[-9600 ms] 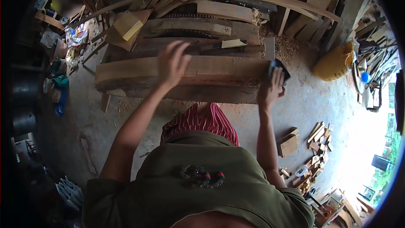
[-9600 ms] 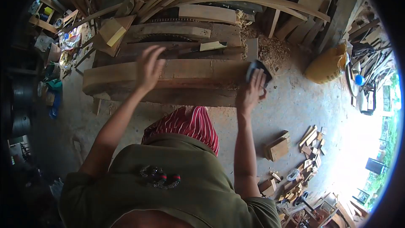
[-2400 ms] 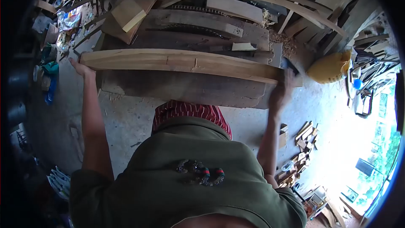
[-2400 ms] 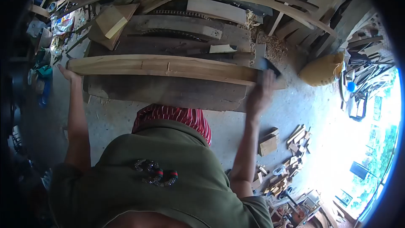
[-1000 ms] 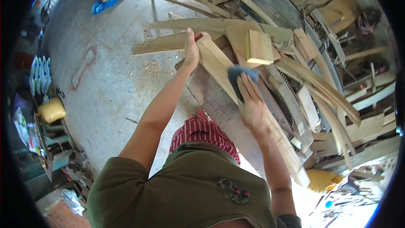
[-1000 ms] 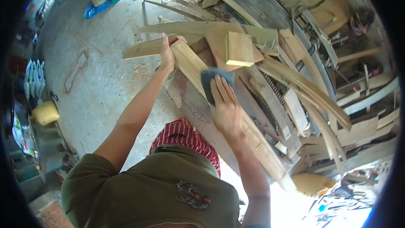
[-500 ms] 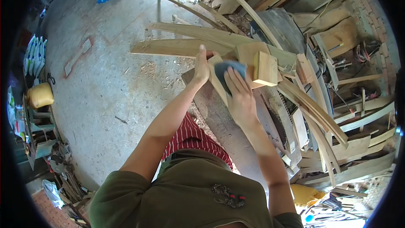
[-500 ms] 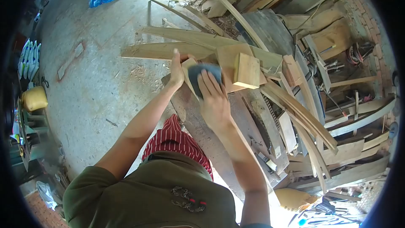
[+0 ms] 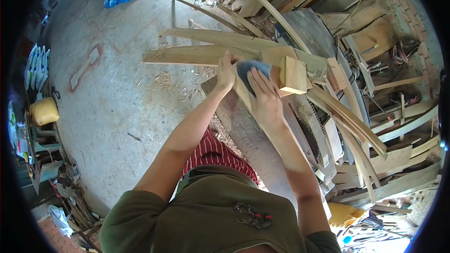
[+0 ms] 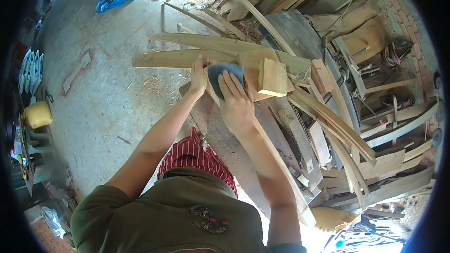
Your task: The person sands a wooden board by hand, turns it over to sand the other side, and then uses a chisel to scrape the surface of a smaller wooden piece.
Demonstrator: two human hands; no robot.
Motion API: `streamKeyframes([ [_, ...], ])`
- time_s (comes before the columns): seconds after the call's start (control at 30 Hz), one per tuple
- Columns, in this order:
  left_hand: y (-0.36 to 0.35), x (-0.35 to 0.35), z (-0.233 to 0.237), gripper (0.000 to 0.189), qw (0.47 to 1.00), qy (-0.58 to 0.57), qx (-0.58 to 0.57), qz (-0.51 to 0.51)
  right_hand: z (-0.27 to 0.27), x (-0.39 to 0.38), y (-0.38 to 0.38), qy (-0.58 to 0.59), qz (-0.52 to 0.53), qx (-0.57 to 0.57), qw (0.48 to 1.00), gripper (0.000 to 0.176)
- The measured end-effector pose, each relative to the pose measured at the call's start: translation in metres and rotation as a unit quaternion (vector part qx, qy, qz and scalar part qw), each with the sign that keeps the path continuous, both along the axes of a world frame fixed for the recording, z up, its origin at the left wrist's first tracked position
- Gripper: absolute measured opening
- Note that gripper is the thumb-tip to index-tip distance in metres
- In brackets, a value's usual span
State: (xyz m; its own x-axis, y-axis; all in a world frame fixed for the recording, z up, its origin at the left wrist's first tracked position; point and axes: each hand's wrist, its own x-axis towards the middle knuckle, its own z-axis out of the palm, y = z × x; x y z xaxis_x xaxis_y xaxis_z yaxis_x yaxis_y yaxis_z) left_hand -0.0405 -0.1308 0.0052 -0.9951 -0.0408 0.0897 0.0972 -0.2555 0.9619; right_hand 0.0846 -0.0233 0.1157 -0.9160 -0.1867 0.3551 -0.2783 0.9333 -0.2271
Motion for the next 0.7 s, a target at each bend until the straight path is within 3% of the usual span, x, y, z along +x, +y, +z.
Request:
streamKeyframes([
  [0.03,-0.004,-0.002,-0.006,0.047,0.985,-0.066,0.115,-0.112,0.002,0.015,0.003,-0.009,0.013,0.015,1.000,0.057],
  [0.17,-0.002,-0.002,-0.011,0.047,0.981,-0.039,0.142,-0.125,-0.004,0.020,-0.002,-0.022,0.002,-0.004,1.000,0.055],
  [0.2,0.002,0.001,-0.006,0.047,1.000,0.015,0.000,-0.023,-0.007,0.002,-0.010,-0.022,-0.005,-0.006,1.000,0.055],
  [0.23,0.006,0.004,-0.003,0.046,0.984,0.071,-0.140,0.078,-0.011,-0.019,-0.018,-0.001,-0.006,-0.024,1.000,0.054],
  [0.33,0.010,0.001,-0.003,0.045,0.983,0.111,-0.127,0.074,-0.027,-0.057,-0.022,0.027,-0.026,-0.044,0.998,0.053],
  [0.4,0.015,-0.003,-0.009,0.044,0.994,0.068,-0.073,0.041,-0.025,-0.051,-0.021,0.031,-0.039,-0.045,0.998,0.052],
  [0.47,0.020,-0.002,-0.009,0.047,0.970,0.125,-0.143,0.155,-0.016,-0.025,-0.014,0.019,-0.016,-0.048,0.999,0.056],
  [0.5,0.013,-0.002,-0.007,0.047,0.969,0.127,-0.143,0.156,-0.013,-0.006,-0.009,0.021,-0.015,-0.049,0.998,0.056],
  [0.53,0.002,-0.001,-0.003,0.041,0.999,0.018,-0.028,0.023,-0.011,0.016,-0.003,0.007,-0.008,-0.011,1.000,0.057],
  [0.57,-0.004,-0.002,-0.001,0.037,0.986,-0.091,0.090,-0.111,-0.007,0.025,0.000,-0.007,-0.001,0.027,1.000,0.059],
  [0.67,0.003,-0.001,0.005,0.053,0.989,-0.041,0.122,-0.074,-0.007,0.012,-0.010,0.002,-0.005,-0.012,1.000,0.061],
  [0.7,0.009,-0.003,-0.006,0.049,0.993,-0.029,0.118,-0.013,-0.012,-0.006,-0.015,0.017,-0.012,-0.025,0.999,0.058],
])
